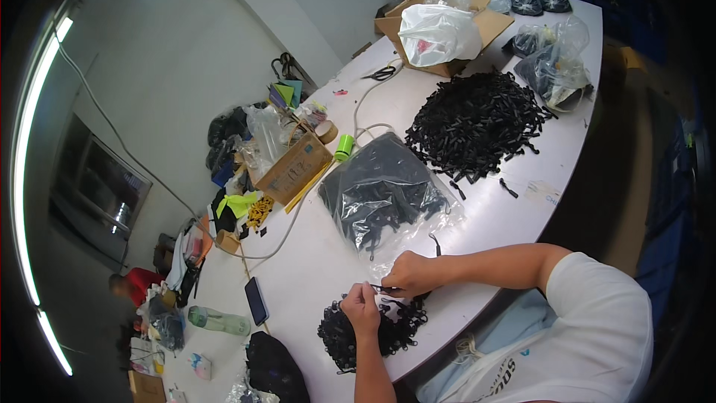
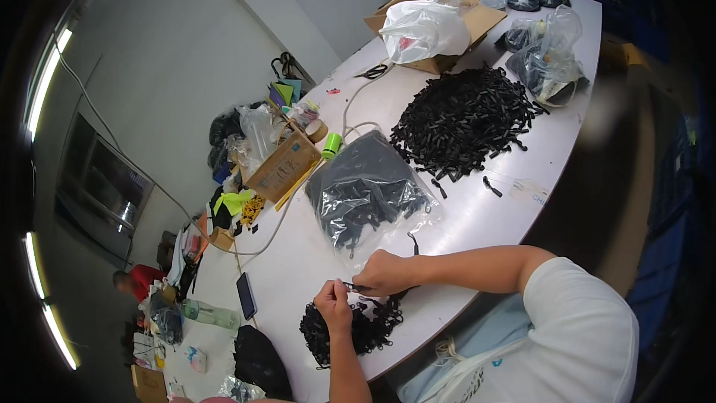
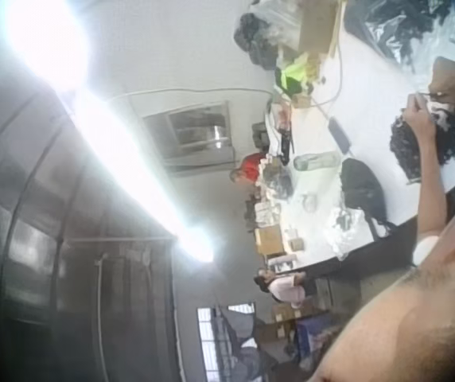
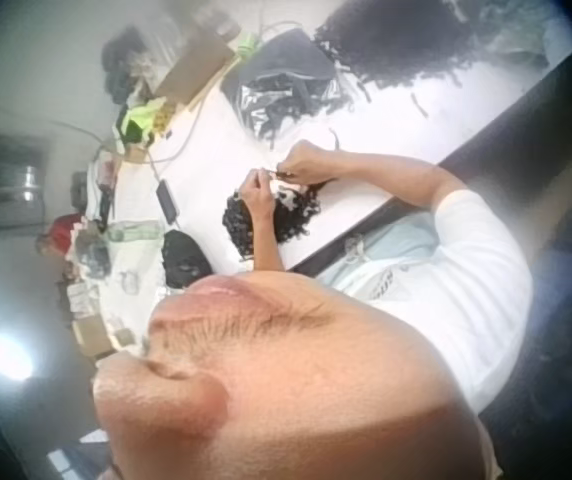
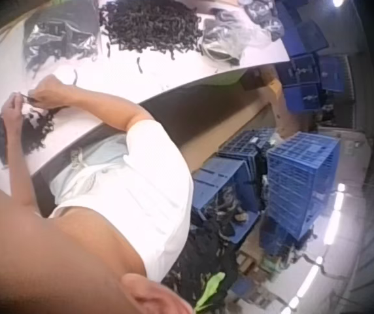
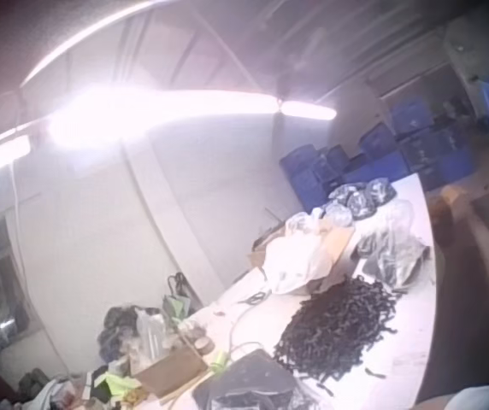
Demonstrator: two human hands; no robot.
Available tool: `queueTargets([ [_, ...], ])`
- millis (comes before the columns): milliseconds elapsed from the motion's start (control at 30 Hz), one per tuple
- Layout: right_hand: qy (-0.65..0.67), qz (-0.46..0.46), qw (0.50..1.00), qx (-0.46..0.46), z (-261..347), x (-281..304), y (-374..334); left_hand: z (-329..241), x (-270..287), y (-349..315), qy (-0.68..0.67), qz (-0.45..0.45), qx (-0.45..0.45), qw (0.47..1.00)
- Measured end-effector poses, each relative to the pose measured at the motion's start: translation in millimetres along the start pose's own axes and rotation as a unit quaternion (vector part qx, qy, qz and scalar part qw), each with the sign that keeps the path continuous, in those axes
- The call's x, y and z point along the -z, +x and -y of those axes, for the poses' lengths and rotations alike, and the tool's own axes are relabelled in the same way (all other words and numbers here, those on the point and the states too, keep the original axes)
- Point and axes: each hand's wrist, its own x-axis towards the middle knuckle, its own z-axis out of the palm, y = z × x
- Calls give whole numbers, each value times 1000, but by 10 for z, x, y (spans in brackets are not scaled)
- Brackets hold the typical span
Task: The person sits at a white table and repeatedly picks up small black plastic clips and black cables. They attach the clips to the ends of the cables by hand, creating finished units. The person places the completed cables into a growing pile on the table.
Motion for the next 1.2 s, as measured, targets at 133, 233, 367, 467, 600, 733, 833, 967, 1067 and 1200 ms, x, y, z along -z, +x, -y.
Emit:
queueTargets([
  [133, 0, -10, 1000, -10, 20, 2, 35, -46, -31, -4, -128, -16, 39, 991],
  [233, 9, -34, 999, -10, 10, -9, 43, -33, -50, -1, -139, -3, 33, 990],
  [367, 5, -37, 999, -9, -7, -16, 45, -49, -49, 2, -169, 20, 47, 984],
  [467, 1, -36, 999, -5, -6, -53, 11, -128, -33, 37, -164, 29, 51, 985],
  [600, 13, -26, 1000, 3, 56, -53, 22, -49, 46, 19, -203, 48, 68, 976],
  [733, 27, -27, 999, -21, 91, -3, 2, -26, 5, -1, -172, 20, 70, 982],
  [833, 31, -59, 998, -11, 76, 4, 18, 36, 10, -23, -109, -14, 54, 992],
  [967, -24, 30, 996, -75, 116, 61, 40, -75, -37, 11, 147, 13, -163, 975],
  [1067, -59, 110, 987, -105, 133, 84, 96, -55, 24, 28, 187, 49, -187, 963],
  [1200, -62, 183, 975, -111, 155, 159, 122, -72, 60, 30, 192, 69, -186, 961],
])
